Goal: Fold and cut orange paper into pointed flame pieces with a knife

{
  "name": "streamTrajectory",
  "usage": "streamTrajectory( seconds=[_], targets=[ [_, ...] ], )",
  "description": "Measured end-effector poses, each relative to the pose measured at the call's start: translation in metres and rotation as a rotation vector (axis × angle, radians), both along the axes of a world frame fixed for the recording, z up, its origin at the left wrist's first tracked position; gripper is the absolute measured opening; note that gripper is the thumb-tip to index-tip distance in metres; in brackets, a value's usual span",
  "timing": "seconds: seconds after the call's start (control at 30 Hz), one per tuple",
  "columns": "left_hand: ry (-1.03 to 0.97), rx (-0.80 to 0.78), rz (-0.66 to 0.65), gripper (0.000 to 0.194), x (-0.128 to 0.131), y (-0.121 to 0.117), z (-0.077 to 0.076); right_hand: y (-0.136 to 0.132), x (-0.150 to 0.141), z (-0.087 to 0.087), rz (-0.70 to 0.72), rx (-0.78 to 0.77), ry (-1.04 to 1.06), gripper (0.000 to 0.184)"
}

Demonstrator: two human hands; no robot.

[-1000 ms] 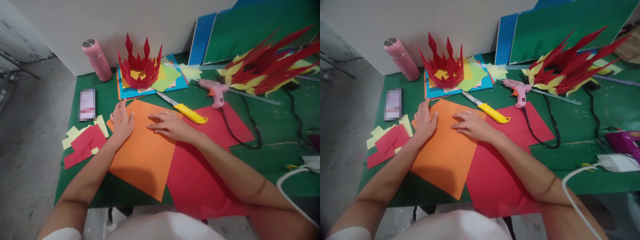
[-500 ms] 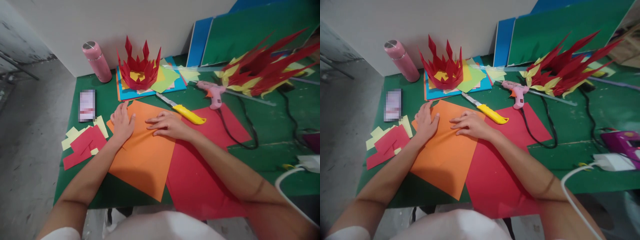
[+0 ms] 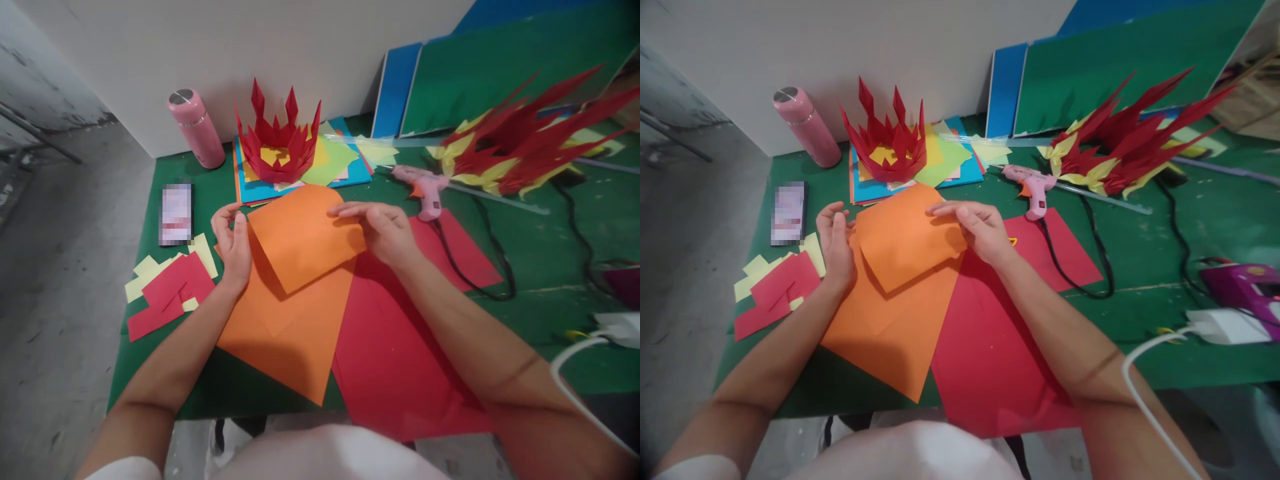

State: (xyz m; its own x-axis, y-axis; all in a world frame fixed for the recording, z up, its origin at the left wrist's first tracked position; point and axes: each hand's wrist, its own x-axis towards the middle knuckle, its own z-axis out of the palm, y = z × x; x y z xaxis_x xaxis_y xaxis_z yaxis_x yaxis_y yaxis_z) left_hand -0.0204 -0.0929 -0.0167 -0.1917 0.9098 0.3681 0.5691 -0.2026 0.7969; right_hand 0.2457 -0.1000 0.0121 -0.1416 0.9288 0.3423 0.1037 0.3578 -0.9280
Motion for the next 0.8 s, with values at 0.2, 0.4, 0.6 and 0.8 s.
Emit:
streamTrajectory(
  seconds=[0.2, 0.4, 0.6, 0.8],
  targets=[
    [-0.353, -0.054, -0.12, 0.06, 0.006, 0.004, -0.005, -0.003, -0.006, 0.0, -0.039, -0.117, 0.092, 0.028],
    [-0.671, 0.036, -0.185, 0.081, 0.001, 0.008, -0.009, -0.002, -0.005, 0.004, 0.147, -0.264, 0.316, 0.012],
    [-0.653, 0.094, -0.136, 0.056, -0.002, 0.011, -0.009, 0.0, 0.009, 0.007, 0.257, -0.147, 0.218, 0.013],
    [-0.748, 0.061, -0.127, 0.026, 0.002, 0.008, -0.008, 0.006, 0.019, 0.015, 0.344, -0.083, -0.061, 0.011]
  ],
)
